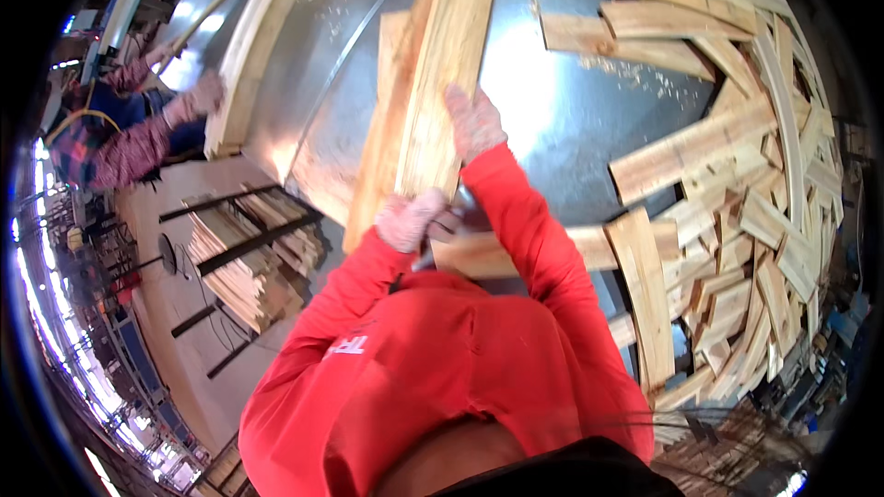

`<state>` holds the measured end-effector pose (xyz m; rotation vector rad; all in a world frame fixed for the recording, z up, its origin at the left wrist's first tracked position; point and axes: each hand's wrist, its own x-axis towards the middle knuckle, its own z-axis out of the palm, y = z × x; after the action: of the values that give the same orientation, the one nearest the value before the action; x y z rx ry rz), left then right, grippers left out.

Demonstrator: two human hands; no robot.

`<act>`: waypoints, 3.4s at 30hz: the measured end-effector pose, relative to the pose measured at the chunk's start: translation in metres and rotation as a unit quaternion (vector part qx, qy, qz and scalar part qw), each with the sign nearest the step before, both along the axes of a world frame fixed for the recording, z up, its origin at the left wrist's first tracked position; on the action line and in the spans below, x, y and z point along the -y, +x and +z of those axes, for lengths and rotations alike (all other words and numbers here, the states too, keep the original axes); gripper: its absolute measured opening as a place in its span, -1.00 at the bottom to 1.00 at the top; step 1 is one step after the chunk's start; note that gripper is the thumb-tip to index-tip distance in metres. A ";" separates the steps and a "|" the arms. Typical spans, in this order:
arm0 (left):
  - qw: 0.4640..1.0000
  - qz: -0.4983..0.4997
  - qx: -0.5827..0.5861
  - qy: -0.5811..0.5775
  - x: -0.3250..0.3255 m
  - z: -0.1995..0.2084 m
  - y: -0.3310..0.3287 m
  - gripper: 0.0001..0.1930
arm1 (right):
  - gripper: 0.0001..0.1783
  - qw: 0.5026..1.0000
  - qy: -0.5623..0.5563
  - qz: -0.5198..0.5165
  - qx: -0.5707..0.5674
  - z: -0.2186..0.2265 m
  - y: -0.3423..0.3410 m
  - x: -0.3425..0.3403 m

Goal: The person sorts and stacks wooden planks on a metal table. They pick up planks from a pile, align them, and place them into a neat stack, repeating this process throughout the clip.

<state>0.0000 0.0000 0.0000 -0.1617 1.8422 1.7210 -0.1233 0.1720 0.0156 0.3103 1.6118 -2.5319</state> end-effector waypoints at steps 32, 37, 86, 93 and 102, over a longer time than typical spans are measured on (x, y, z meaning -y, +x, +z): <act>0.817 -0.072 -0.302 -0.485 -0.044 0.049 -0.310 0.06 | 0.08 0.708 0.641 0.296 0.000 0.030 0.119 -0.146; 0.676 -0.179 -0.100 -0.708 0.019 -0.004 -0.047 0.33 | 0.04 0.570 0.688 0.436 -0.106 -0.004 0.189 -0.163; 0.895 -0.139 -0.187 -0.381 0.017 0.001 0.131 -0.28 | -0.17 0.631 0.702 0.094 0.317 0.016 0.473 -0.328; 0.853 -0.143 -0.219 -0.452 0.001 0.003 0.129 -0.29 | -0.49 0.971 0.171 -0.108 0.127 0.028 0.486 -0.286; 0.853 -0.137 -0.192 -0.465 -0.022 0.026 0.180 -0.34 | -0.36 0.921 -0.156 -0.353 0.047 -0.049 0.639 -0.123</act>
<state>0.1795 0.0217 0.0263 0.0753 2.7085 0.5652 0.5153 0.2951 -0.0335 1.1298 1.1594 -3.1473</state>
